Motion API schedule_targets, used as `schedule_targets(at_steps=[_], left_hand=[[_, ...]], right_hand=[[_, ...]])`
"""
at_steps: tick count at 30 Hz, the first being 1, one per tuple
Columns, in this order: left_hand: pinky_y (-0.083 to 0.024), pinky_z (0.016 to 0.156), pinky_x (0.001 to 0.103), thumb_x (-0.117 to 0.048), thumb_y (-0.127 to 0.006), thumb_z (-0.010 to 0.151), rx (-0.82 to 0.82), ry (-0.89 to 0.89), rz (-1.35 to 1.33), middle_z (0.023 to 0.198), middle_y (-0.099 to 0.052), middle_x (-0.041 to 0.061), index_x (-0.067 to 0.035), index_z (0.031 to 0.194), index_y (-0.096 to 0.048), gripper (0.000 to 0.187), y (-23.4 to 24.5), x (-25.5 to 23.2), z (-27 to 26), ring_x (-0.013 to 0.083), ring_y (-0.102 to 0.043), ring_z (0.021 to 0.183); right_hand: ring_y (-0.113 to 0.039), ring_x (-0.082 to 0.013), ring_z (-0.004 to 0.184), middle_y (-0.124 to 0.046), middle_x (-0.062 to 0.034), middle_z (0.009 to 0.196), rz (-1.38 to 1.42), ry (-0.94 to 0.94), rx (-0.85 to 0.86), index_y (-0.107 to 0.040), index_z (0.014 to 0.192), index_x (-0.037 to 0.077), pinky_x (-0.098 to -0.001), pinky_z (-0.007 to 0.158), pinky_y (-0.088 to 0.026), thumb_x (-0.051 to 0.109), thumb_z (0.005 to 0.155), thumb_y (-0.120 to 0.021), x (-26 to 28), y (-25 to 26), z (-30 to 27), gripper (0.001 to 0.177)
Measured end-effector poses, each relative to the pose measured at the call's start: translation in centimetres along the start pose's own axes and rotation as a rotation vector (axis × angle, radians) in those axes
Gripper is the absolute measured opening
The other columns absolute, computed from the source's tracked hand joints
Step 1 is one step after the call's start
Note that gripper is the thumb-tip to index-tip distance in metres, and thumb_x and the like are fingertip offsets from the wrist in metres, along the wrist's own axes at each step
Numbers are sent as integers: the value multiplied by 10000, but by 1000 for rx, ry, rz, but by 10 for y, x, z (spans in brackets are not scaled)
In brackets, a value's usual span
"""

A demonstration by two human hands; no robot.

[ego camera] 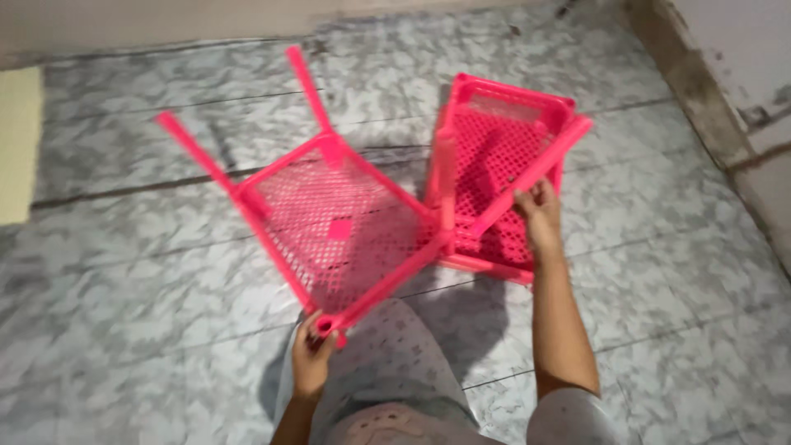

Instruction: The person assembles a pink plastic basket by inserting four cylindrical legs into the basket base. They repeatedly insert and remove the legs, testing fit and alignment, and place the basket on a tiled floor.

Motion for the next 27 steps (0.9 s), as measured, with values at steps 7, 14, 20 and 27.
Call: schedule_targets(at_steps=[7,14,20,27], left_hand=[[-375,615,215,-82,-788,870,-32,-110,122,836,-386,-71,-100,1377,-642,528,-15,-26,24,69,-381,713],[-392,661,205,-36,-776,870,3,-196,-18,828,-412,-83,-51,1376,-629,527,-34,-16,67,60,-397,739],[-520,801,214,-37,-762,861,-5,-298,-13,1075,-661,-27,-24,1335,-599,501,-37,-18,78,57,-595,926],[-551,802,254,-82,-770,877,5,-205,-53,1113,-705,64,3,1354,-577,521,-43,-20,81,101,-648,914]], right_hand=[[-687,-195,1014,-609,-40,1106,8,-110,448,-569,1380,74,-379,862,-598,52,983,-541,90,-142,-75,399],[-607,-78,1090,-622,10,1170,4,103,983,-529,1332,32,-265,960,-536,-46,948,-651,49,-282,-117,410],[-455,-4,813,-489,82,942,-11,142,870,-521,1317,19,-173,738,-448,-78,942,-678,1,-302,-112,417],[-455,-3,765,-478,90,888,6,150,822,-524,1242,35,-176,698,-450,-65,902,-750,-21,-305,-104,420]])
Point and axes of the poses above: each hand's wrist, its own z-axis towards the middle knuckle, its own y-axis out of the back of the hand, x = y × z, the point moved 1 cm from there along z, towards the middle knuckle
